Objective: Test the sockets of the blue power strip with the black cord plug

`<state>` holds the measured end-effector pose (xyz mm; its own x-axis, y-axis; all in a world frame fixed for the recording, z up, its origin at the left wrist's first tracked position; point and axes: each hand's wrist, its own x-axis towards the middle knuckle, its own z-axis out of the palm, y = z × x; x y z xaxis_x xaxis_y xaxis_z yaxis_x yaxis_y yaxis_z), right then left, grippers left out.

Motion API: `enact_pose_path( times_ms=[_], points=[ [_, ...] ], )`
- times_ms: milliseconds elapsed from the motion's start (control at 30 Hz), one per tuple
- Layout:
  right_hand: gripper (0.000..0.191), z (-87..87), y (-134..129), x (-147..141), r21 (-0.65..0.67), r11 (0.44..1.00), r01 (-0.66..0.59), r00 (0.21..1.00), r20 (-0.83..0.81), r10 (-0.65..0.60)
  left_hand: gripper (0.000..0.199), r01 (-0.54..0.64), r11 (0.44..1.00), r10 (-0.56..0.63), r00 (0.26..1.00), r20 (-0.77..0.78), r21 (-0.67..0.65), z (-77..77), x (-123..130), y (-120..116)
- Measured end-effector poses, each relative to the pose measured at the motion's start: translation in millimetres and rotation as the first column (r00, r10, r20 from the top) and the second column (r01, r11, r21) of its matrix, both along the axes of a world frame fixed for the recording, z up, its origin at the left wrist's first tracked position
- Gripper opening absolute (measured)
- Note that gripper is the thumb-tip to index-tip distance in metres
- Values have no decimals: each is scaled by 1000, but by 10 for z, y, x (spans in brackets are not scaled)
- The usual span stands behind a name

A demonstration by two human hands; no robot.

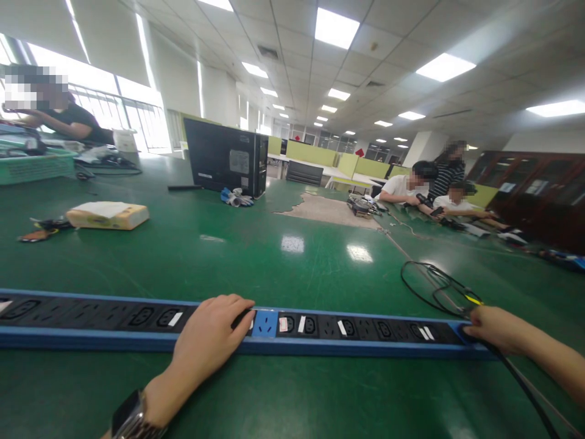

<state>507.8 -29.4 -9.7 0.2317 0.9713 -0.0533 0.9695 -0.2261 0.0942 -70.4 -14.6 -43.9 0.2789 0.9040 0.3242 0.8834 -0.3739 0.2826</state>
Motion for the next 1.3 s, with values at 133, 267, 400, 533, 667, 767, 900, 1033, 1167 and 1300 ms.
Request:
enact_pose_path(
  times_ms=[133,267,400,533,667,767,900,1033,1167,1300],
  points=[
    [21,68,-1,22,-154,986,59,994,-84,-72,36,-1,1000,1,1000,-4,2,2,7,8],
    [26,313,-3,-13,-281,955,98,987,-98,-130,36,-8,1000,8,1000,-23,1,-4,0,33],
    [26,551,9,-156,-350,934,65,988,-107,-109,38,-4,1000,3,999,-38,-13,-6,-10,47],
    [21,511,37,-357,-380,924,40,992,-95,-82,39,0,1000,0,999,-37,-15,-6,-9,39],
    [16,376,56,-476,-417,906,70,991,-72,-110,37,2,1000,-2,1000,-16,8,-6,-1,33],
    [16,347,60,-489,-425,900,93,990,-59,-130,36,0,1000,0,1000,-15,17,-6,-1,33],
    [19,340,73,-442,-422,900,110,988,-49,-143,37,7,1000,-7,1000,-29,0,-7,-10,29],
    [22,312,96,-383,-425,898,116,988,-39,-147,38,6,1000,-6,999,-38,-6,-10,-14,26],
    [27,284,116,-409,-415,904,98,993,-18,-116,38,-1,1000,1,999,-45,-2,-17,-12,26],
    [25,245,145,-480,-377,924,59,998,27,-52,38,-8,1000,8,999,-46,-1,-17,-8,27]
  ],
)
